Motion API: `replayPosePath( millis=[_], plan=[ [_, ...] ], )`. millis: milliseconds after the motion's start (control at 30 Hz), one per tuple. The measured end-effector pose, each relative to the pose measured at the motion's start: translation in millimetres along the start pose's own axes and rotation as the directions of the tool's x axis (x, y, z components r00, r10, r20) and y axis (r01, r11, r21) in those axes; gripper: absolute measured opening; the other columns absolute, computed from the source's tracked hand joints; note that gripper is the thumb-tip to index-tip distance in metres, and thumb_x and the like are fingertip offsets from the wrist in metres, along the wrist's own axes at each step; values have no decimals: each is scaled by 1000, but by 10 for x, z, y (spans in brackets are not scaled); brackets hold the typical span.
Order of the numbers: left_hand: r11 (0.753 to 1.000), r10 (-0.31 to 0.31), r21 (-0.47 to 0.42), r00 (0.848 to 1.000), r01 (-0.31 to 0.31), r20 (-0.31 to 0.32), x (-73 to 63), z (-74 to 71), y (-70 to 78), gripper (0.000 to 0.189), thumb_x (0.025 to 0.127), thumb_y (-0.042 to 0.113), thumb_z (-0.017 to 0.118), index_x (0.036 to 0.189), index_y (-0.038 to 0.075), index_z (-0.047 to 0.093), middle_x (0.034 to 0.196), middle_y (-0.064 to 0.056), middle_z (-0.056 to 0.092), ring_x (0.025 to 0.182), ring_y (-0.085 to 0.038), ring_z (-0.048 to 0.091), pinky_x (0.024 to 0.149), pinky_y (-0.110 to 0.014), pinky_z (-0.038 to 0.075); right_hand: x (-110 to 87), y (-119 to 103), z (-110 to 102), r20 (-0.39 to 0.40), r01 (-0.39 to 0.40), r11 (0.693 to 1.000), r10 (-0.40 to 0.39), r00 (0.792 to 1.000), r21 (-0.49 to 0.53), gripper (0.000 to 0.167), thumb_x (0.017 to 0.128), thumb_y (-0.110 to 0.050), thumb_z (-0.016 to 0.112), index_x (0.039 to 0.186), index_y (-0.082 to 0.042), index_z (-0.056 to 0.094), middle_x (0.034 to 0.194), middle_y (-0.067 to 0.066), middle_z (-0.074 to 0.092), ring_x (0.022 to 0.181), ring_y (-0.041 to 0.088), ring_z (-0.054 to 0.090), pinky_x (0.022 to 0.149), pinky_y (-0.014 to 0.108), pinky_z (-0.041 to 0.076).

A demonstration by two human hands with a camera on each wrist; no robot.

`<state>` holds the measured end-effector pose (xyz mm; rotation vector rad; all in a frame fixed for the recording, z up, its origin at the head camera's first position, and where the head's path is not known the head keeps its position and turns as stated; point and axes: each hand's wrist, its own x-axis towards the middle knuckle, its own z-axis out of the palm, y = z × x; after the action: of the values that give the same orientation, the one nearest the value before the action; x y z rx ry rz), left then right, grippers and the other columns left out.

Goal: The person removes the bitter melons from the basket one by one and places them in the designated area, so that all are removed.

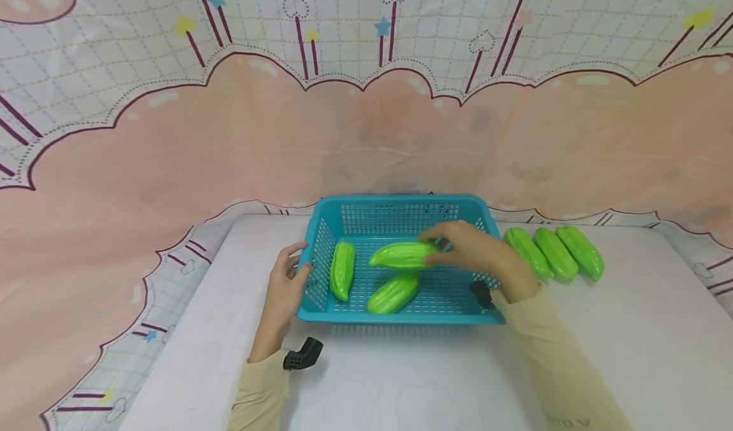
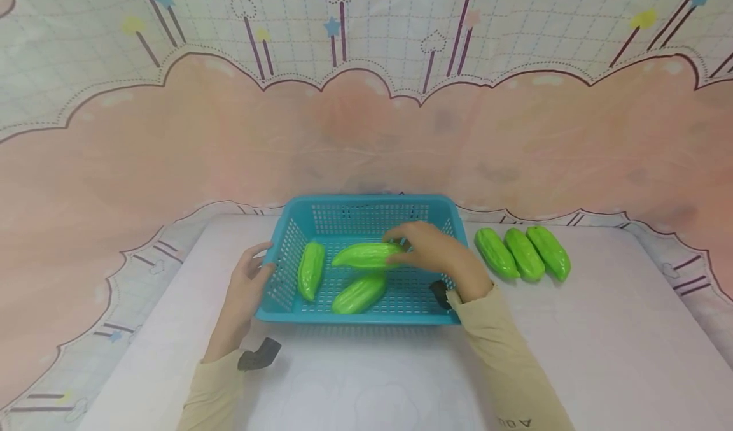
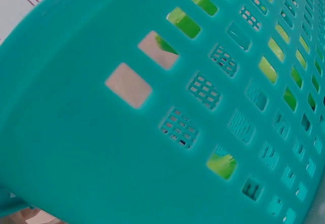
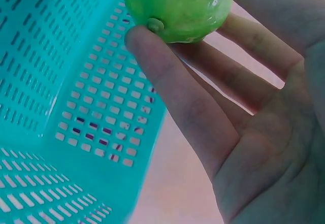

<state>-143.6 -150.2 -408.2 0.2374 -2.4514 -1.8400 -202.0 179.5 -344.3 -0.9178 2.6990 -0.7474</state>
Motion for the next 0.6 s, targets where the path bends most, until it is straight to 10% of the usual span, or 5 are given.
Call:
replayPosePath(
  millis=[600],
  plan=[
    [1000, 8, -6, 1000, -8, 1, 8, 0, -16, 46, 101, 15, 46, 147, 19, 42, 139, -17, 53, 125, -33, 56, 99, -53, 47, -299, 124, -71, -103, -6, 1000, 6, 995, 8, 43, 91, -23, 72, 126, 0, 64, 121, 13, 69, 101, 26, 67, 85, 40, 56]
  ],
)
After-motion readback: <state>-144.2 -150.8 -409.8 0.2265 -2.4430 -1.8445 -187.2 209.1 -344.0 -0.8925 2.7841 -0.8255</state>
